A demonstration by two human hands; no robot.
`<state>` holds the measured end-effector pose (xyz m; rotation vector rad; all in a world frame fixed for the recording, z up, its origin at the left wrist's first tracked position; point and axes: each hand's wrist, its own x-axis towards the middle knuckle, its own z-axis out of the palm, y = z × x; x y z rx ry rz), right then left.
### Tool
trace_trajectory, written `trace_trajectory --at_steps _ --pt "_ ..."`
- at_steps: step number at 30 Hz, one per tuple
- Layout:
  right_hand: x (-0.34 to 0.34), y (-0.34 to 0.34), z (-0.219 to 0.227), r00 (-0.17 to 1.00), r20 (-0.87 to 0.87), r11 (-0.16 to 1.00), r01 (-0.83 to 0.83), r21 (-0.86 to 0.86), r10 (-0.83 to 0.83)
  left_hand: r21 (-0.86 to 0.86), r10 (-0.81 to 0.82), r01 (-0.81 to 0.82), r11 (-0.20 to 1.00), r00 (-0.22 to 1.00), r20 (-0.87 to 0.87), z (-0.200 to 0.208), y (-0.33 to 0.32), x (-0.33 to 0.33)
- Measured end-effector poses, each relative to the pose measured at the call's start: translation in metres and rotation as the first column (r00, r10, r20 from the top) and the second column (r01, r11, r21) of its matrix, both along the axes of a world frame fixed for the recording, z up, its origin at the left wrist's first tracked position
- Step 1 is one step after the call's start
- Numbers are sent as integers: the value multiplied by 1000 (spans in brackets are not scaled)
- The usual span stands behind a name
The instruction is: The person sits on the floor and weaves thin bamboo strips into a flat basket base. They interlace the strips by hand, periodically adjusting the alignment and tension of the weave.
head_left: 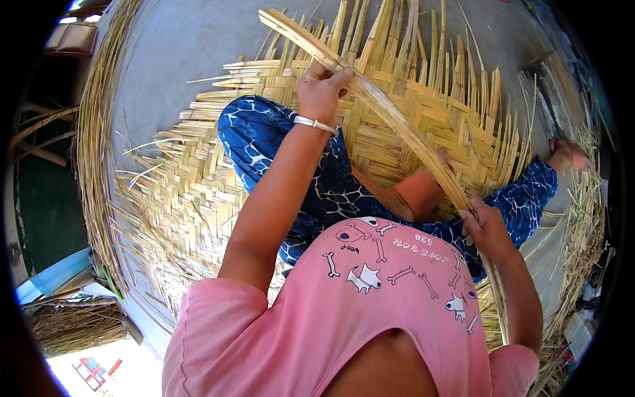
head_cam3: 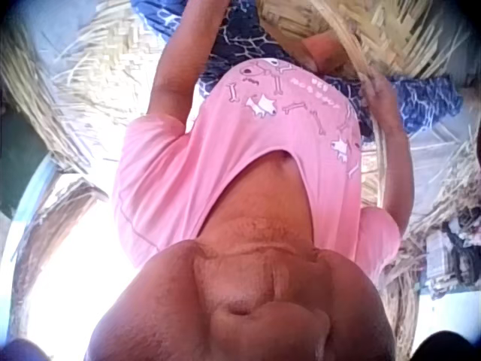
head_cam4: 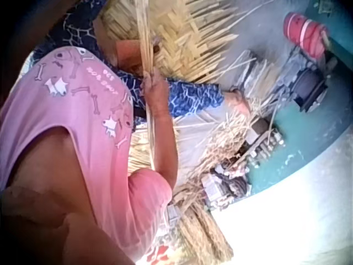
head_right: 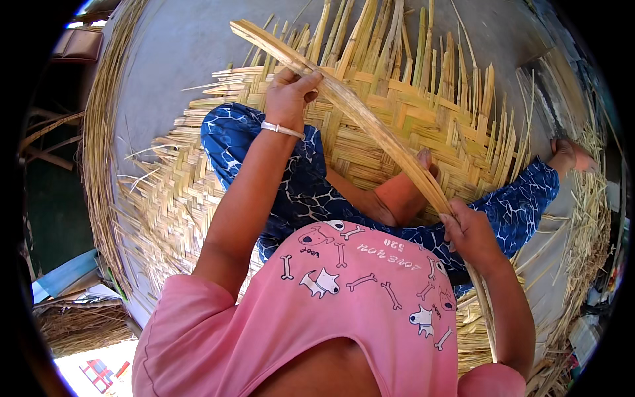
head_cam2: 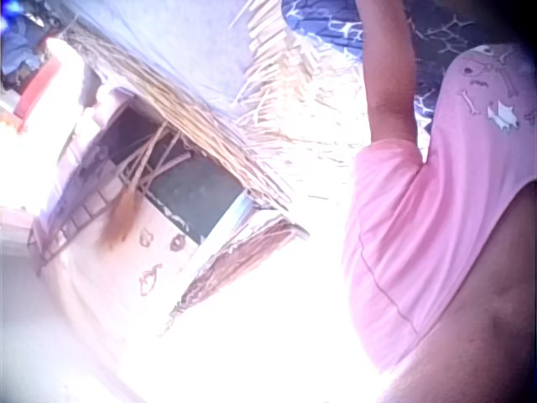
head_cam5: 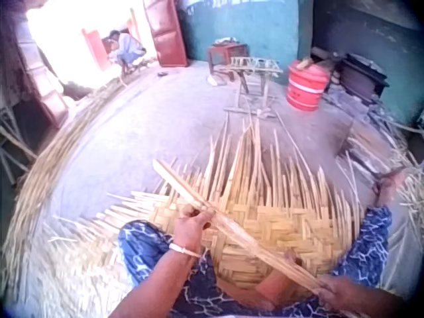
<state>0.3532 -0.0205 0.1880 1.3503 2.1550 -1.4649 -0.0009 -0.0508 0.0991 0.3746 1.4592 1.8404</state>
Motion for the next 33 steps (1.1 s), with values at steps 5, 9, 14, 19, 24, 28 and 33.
trace_trajectory --at_steps 5,9,14,19,24,28,33 --pt "-14 28 -2 997 -5 987 -72 142 73 67 36 -38 997 999 27 11 19 -33" --pt "-29 73 -10 960 84 781 -267 564 268 115 136 -129 985 989 -51 26 43 -50" --pt "-61 118 -12 950 117 607 -277 745 290 55 80 -68 996 957 -279 17 71 -88" --pt "-68 150 -61 972 -201 809 217 546 -125 -20 -231 230 973 971 -62 -5 93 -90" --pt "-107 157 -90 693 -392 745 666 27 -605 -629 -655 259 732 520 -548 -50 123 -80" --pt "-135 154 -105 585 -454 714 675 -186 -672 -720 -740 224 657 375 -558 -72 149 -84" --pt "-138 150 -127 565 -435 697 673 -249 -701 -712 -747 244 658 332 -576 -77 157 -88"
